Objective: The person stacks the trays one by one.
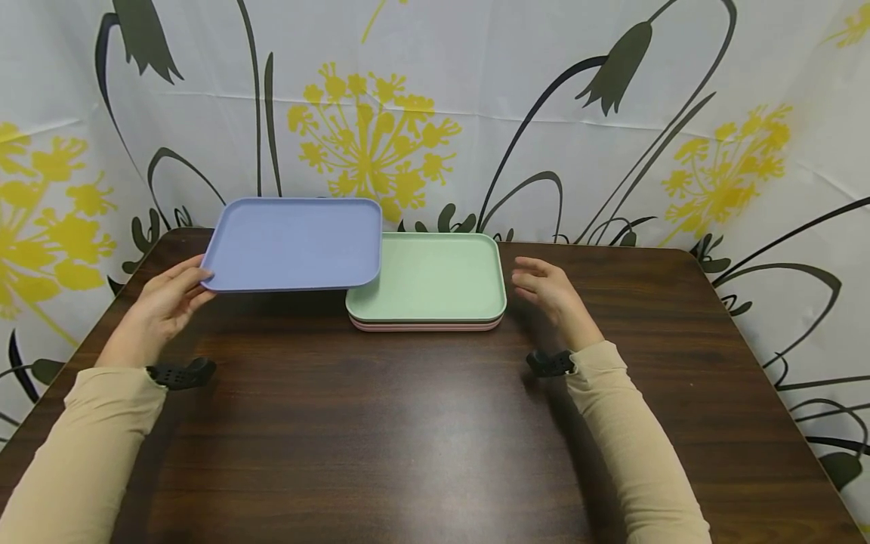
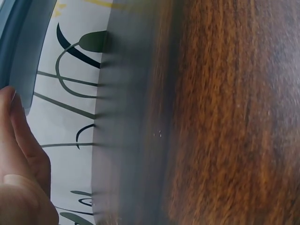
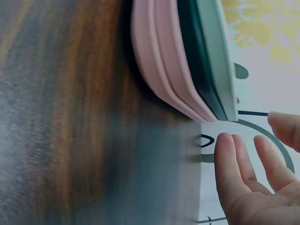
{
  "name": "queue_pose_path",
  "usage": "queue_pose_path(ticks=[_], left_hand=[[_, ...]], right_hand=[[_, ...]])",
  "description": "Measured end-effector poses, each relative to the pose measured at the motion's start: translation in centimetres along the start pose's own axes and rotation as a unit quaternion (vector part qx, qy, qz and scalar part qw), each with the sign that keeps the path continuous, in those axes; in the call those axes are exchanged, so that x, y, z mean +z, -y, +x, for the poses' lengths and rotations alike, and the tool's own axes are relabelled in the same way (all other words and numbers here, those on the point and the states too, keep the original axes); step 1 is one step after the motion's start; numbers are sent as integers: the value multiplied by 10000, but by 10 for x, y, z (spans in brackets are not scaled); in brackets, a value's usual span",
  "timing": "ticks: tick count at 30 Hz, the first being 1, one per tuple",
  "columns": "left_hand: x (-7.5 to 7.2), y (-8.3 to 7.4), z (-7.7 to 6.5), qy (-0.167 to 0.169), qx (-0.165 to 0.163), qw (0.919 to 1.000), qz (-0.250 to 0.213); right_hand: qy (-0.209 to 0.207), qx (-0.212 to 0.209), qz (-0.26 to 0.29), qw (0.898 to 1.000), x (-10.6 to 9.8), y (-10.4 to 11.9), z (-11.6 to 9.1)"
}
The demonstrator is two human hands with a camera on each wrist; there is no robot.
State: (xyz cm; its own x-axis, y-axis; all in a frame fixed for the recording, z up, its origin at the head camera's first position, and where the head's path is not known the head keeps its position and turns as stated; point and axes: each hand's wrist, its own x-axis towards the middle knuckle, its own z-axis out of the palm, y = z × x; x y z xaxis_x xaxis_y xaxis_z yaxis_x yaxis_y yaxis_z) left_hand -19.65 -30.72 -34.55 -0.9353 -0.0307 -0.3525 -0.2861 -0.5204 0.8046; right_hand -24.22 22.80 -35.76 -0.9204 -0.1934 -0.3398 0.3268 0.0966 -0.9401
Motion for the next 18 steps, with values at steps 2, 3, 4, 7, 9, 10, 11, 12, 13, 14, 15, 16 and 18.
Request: queue_pose_path(ticks=[2,3,4,7,9,10,11,12,13,14,15,16,18], left_hand=[[1,0,0,9,-23,10000,-30],[2,1,0,9,-35,10000,-33],[3,1,0,-1,-54,10000,-26],[5,2,1,-23,-97,9999,26],[7,3,2,-32,-108,9999,99],[8,3,2,-35,-114,9999,124],[9,3,2,-36,-118,9998,141],[10,4,3,-38,-125,9998,151],[11,4,3,-38,-122,9998,162],[12,4,4,-48,-121,9998,181],[14,5,4,-54,-119,9997,186],[15,6,4,-45,-117,9997,187],[18,7,5,-37,-117,9997,218]], right_hand=[[-4,23,125,9999,-1,3,-1],[-22,46,168,9998,-1,4,-1],[-15,66,198,9998,-1,6,-1],[-40,124,239,9996,-1,9,-2],[-63,148,225,9996,-1,12,-3],[-62,150,216,9996,-1,13,-3],[-81,159,202,9996,-1,15,-3],[-73,145,159,9997,0,16,-4],[-84,143,134,9998,0,18,-4],[-74,129,130,9998,1,19,-4],[-64,109,132,9998,1,20,-4],[-56,88,164,9998,2,21,-3],[-11,32,151,9999,4,22,-3]])
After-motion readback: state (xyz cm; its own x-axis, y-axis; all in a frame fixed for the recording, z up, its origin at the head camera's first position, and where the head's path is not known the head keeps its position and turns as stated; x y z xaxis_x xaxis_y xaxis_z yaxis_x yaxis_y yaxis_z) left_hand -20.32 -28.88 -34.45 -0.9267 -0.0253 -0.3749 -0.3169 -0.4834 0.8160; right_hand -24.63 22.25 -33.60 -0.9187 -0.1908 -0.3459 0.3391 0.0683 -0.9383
